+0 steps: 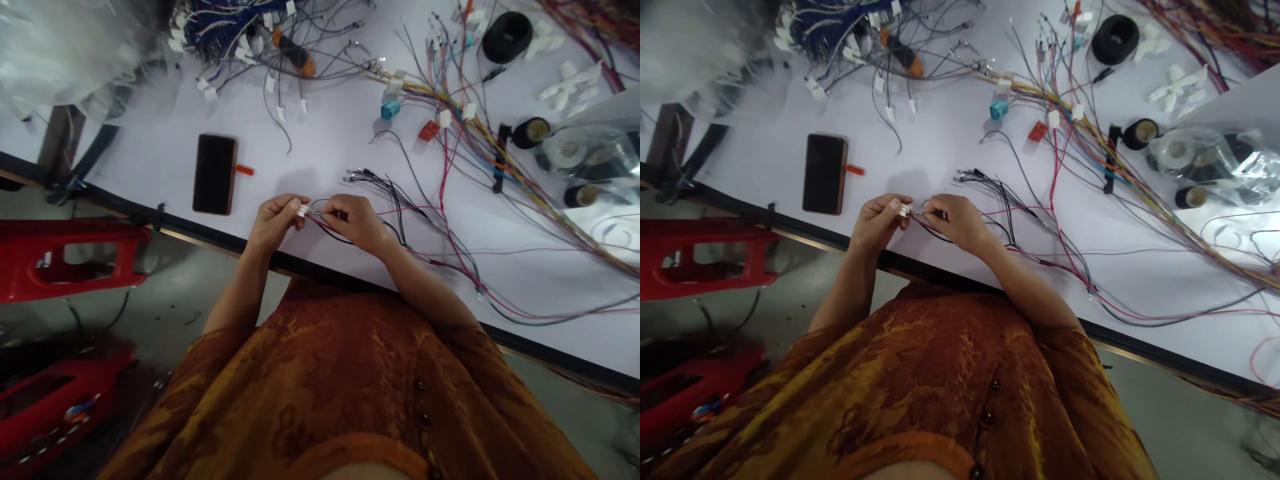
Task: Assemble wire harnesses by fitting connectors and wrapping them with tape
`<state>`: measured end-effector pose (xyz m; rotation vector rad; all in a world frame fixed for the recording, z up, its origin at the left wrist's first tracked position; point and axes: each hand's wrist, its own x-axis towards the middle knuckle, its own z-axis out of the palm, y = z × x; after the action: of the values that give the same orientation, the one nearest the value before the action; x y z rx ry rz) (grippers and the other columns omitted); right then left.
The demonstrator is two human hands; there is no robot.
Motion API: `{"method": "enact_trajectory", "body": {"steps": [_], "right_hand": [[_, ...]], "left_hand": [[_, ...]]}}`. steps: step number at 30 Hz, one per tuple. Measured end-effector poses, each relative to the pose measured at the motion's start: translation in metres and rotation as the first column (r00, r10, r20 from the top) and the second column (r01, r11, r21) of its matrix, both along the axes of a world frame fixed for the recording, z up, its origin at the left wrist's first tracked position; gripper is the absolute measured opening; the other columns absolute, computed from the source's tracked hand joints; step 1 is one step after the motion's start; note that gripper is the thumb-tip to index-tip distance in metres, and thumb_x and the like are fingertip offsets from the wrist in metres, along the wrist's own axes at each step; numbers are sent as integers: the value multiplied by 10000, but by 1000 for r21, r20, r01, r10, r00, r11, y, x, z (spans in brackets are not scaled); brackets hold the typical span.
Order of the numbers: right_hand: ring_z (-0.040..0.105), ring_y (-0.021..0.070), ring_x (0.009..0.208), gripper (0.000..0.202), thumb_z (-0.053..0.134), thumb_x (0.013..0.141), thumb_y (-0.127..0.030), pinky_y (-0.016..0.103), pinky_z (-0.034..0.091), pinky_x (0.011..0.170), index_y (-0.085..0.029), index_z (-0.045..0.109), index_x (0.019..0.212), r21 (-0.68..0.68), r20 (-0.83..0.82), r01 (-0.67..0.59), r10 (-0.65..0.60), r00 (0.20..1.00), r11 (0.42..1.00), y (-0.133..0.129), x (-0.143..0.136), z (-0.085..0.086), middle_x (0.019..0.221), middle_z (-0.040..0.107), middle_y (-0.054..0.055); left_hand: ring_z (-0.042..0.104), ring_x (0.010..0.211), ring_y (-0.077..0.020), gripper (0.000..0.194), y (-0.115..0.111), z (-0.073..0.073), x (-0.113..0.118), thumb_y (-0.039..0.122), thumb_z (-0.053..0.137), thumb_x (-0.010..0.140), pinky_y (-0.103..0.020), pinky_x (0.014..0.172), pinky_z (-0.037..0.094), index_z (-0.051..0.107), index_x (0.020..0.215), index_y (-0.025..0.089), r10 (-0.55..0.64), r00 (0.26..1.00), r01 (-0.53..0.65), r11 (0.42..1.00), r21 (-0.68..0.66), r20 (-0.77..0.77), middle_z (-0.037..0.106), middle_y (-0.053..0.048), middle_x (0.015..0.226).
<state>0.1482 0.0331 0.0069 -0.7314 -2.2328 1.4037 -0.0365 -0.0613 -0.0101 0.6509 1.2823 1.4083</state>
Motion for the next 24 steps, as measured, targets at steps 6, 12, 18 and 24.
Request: {"method": "enact_trajectory", "body": {"steps": [6, 12, 18, 24], "right_hand": [[459, 105, 645, 191, 609, 883, -233, 279, 324, 637, -192, 572, 701, 20, 34, 64, -64, 997, 998, -6, 0, 5, 694, 583, -23], [484, 120, 677, 224, 587, 898, -209, 284, 359, 683, -202, 535, 680, 35, 17, 37, -37, 999, 999, -10, -9, -2, 703, 572, -14], [562, 137, 786, 176, 555, 975, -256, 270, 384, 730, -194, 629, 827, 49, 134, 5, -11, 991, 999, -19, -7, -5, 853, 661, 12], [569, 267, 1035, 163, 527, 945, -154, 427, 360, 997, -190, 686, 952, 484, 433, 97, -335, 837, 870, 13, 71, -1, 1070, 688, 110]], "left_hand": [[605, 514, -91, 379, -4, 1, 1, 472, 817, 792, -198, 520, 504, 804, 967, 135, 4, 992, -5, 1000, -9, -124, 667, -20, 599], [632, 522, -99, 371, -5, -1, 9, 456, 853, 740, -212, 535, 531, 800, 925, 139, 22, 983, -28, 999, -32, -184, 689, -16, 642], [633, 540, -90, 321, -13, -9, 10, 429, 830, 761, -190, 550, 523, 752, 892, 147, 27, 988, -37, 997, -63, -154, 677, 4, 647], [628, 602, -62, 258, -20, -13, 5, 367, 782, 761, -171, 615, 532, 698, 875, 152, 137, 969, -171, 973, -157, -208, 671, 23, 745]]}}
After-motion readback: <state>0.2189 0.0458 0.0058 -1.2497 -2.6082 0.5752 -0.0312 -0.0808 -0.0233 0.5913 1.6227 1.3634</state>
